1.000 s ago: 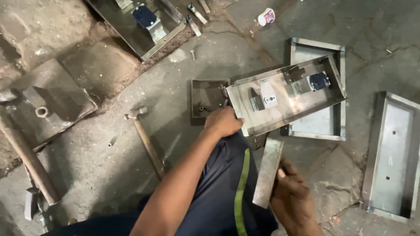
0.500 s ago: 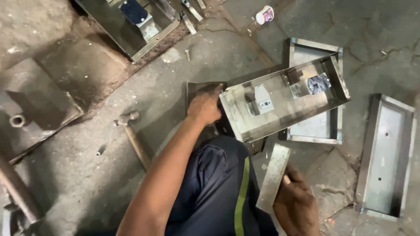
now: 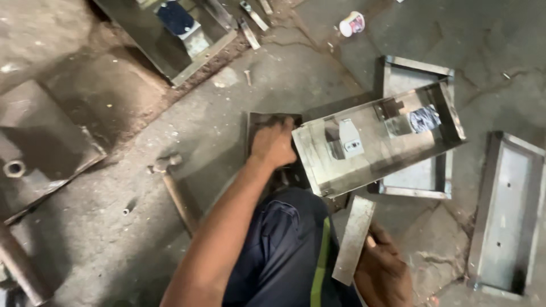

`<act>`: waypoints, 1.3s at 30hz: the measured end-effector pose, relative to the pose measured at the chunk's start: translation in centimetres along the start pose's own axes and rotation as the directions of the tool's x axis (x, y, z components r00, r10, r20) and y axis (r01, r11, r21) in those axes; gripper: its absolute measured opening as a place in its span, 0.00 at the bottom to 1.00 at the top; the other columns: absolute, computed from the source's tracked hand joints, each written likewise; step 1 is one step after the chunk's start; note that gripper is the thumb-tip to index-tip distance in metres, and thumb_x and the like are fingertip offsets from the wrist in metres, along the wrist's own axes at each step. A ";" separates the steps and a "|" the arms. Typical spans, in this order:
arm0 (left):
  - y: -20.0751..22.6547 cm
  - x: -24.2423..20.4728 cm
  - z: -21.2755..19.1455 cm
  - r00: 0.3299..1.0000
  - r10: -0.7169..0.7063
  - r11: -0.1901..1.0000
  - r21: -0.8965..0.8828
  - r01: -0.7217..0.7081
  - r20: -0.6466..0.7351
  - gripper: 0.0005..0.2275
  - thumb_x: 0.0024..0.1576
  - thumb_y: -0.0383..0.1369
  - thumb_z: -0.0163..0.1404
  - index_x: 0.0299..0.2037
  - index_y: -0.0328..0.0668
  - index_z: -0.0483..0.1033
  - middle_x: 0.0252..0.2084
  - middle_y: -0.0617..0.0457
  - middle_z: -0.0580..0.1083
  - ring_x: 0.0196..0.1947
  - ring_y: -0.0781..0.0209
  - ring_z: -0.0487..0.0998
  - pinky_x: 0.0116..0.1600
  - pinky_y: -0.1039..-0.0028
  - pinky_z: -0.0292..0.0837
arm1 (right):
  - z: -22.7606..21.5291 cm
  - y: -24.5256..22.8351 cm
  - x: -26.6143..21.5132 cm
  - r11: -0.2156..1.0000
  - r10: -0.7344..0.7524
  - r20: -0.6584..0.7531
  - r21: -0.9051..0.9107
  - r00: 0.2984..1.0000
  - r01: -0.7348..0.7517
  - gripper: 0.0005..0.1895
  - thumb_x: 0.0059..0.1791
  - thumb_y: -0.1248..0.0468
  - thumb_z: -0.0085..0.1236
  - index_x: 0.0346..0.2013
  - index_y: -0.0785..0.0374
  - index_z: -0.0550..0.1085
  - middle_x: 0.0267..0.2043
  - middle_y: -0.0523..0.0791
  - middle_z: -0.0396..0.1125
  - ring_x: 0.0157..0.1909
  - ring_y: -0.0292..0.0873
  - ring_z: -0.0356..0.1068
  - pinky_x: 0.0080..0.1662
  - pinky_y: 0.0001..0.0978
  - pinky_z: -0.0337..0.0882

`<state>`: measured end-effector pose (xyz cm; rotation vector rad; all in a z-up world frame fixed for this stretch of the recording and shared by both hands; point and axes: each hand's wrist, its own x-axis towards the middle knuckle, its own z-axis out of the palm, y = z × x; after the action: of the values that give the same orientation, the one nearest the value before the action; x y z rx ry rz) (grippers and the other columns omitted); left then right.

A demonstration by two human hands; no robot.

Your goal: The person sits on the floor and uses a hammer to drive cylindrical metal pins into a rectangular metal bracket. They repeatedly reposition the bracket and hammer the pins to secure them, then place the finished bracket into a larger metal box.

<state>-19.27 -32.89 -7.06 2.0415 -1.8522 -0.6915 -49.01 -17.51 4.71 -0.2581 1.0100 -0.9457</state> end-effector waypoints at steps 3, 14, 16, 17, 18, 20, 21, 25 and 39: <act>0.4 -0.6 0.7 0.998 -0.058 0.998 -0.017 0.058 -0.015 0.29 0.47 0.35 0.57 0.61 0.39 0.68 0.47 0.31 0.75 0.40 0.33 0.80 0.44 0.50 0.76 | -0.8 0.2 0.0 1.000 0.012 -0.045 -0.025 0.999 -0.013 0.25 0.49 0.67 0.52 0.62 0.64 0.69 0.55 0.50 0.71 0.56 0.52 0.71 0.57 0.50 0.68; -2.2 -6.0 -5.6 0.924 -0.311 0.807 -0.576 0.132 -0.224 0.18 0.48 0.36 0.60 0.46 0.37 0.73 0.35 0.40 0.79 0.35 0.45 0.80 0.42 0.58 0.76 | 2.9 0.0 -0.1 0.999 -0.034 0.201 -0.022 0.979 0.039 0.32 0.49 0.68 0.52 0.69 0.66 0.63 0.61 0.51 0.67 0.59 0.52 0.68 0.57 0.49 0.68; -4.3 -8.3 -8.7 0.919 -0.339 0.538 -0.843 0.014 -0.201 0.16 0.48 0.33 0.58 0.45 0.36 0.73 0.30 0.44 0.76 0.28 0.53 0.77 0.34 0.64 0.72 | 5.0 0.0 0.6 0.999 -0.046 0.295 0.008 0.954 0.045 0.33 0.49 0.69 0.52 0.71 0.66 0.63 0.62 0.52 0.66 0.59 0.52 0.68 0.57 0.49 0.68; -5.5 -10.4 -10.4 0.936 -0.337 0.323 -0.946 0.019 -0.096 0.15 0.49 0.31 0.55 0.45 0.37 0.72 0.28 0.47 0.74 0.24 0.56 0.74 0.29 0.67 0.68 | 6.2 0.3 0.6 0.999 -0.046 0.342 0.033 0.938 0.037 0.33 0.49 0.70 0.52 0.71 0.67 0.63 0.62 0.53 0.66 0.59 0.52 0.68 0.57 0.48 0.68; -6.5 -12.5 -12.3 0.952 -0.307 0.090 -0.995 0.030 0.001 0.14 0.50 0.30 0.53 0.46 0.38 0.71 0.26 0.49 0.72 0.21 0.60 0.70 0.24 0.71 0.64 | 7.3 0.7 0.6 0.998 -0.047 0.388 0.059 0.920 0.026 0.33 0.50 0.70 0.52 0.72 0.69 0.63 0.63 0.54 0.66 0.59 0.52 0.69 0.58 0.48 0.68; -8.8 -17.0 -16.6 0.949 -0.314 -0.049 -0.999 -0.018 -0.002 0.13 0.48 0.29 0.49 0.44 0.38 0.70 0.27 0.52 0.73 0.22 0.64 0.72 0.23 0.74 0.64 | 9.9 2.2 0.3 0.999 -0.007 0.418 0.046 0.908 -0.014 0.32 0.50 0.70 0.52 0.70 0.68 0.64 0.61 0.53 0.67 0.59 0.53 0.69 0.57 0.49 0.68; -9.7 -18.7 -18.7 0.947 -0.320 -0.106 -0.993 -0.051 -0.014 0.13 0.47 0.29 0.48 0.43 0.38 0.70 0.27 0.54 0.74 0.23 0.66 0.73 0.23 0.76 0.65 | 11.5 3.0 0.6 0.998 0.014 0.442 0.044 0.897 -0.037 0.31 0.50 0.70 0.52 0.70 0.68 0.65 0.61 0.53 0.67 0.58 0.53 0.69 0.57 0.50 0.68; -13.3 -24.7 -24.2 0.884 -0.446 0.056 -0.990 -0.129 -0.141 0.08 0.53 0.30 0.52 0.39 0.37 0.69 0.22 0.54 0.68 0.19 0.65 0.65 0.21 0.74 0.57 | 19.0 7.3 -0.4 0.979 0.158 0.596 0.008 0.787 -0.203 0.30 0.51 0.72 0.51 0.70 0.67 0.65 0.60 0.51 0.68 0.62 0.50 0.68 0.63 0.46 0.66; -28.2 -31.4 -23.8 0.454 -0.765 0.636 -0.648 0.419 -0.457 0.15 0.51 0.31 0.48 0.45 0.42 0.83 0.35 0.38 0.80 0.35 0.49 0.83 0.44 0.65 0.76 | 22.4 18.1 4.4 0.941 0.282 0.365 -0.286 0.887 -0.182 0.19 0.51 0.73 0.42 0.57 0.70 0.68 0.52 0.50 0.71 0.56 0.48 0.73 0.60 0.42 0.70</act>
<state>15.57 -0.75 2.93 2.1656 -0.4026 -0.3220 -19.95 -15.15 3.59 -0.5046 0.7511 -0.5148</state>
